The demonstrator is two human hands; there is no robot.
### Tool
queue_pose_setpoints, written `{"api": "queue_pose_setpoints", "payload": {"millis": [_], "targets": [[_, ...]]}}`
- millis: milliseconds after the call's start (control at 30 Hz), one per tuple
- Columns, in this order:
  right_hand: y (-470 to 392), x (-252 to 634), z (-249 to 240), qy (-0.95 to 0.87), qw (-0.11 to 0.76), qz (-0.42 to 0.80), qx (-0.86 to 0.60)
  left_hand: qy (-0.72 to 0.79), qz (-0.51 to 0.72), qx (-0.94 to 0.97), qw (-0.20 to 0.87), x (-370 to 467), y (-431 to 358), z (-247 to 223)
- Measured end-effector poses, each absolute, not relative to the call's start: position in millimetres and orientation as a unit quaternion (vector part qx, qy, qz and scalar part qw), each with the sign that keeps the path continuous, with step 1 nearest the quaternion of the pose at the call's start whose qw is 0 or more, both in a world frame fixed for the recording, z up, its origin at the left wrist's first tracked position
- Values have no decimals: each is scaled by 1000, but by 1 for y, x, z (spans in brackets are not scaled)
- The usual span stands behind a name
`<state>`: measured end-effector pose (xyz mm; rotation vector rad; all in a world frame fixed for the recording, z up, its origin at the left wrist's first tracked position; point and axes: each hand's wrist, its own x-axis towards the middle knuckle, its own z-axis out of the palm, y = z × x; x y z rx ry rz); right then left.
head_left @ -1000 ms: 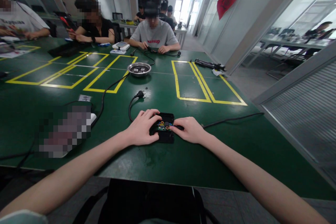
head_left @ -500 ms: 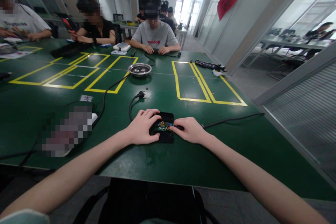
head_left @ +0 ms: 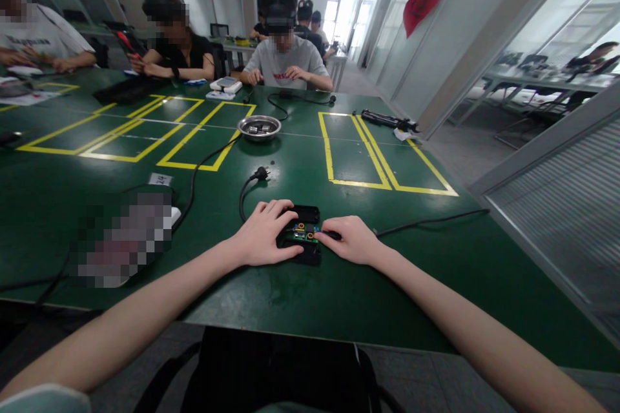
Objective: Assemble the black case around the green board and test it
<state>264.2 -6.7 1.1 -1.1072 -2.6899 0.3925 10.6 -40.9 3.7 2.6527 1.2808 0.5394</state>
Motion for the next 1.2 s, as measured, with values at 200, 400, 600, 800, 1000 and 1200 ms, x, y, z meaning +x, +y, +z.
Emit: {"api": "queue_pose_setpoints", "payload": {"millis": [200, 400, 600, 800, 1000, 1200], "targets": [[-7, 264, 2, -912, 107, 132, -373, 432, 195, 877, 74, 15, -42, 5], [-5, 266, -1, -913, 110, 133, -370, 417, 204, 872, 156, -3, -33, 15], [-5, 265, -1, -916, 109, 121, -367, 396, 171, 882, 191, -8, -28, 19], [-1, 276, 5, -937, 106, 103, -317, 418, 174, 860, 237, -11, -25, 22], [1, 289, 8, -915, 159, 197, -314, 419, 203, 795, 389, -13, -22, 23], [-10, 284, 10, -915, 169, 253, -266, 393, 194, 767, 468, -15, -23, 23]]}}
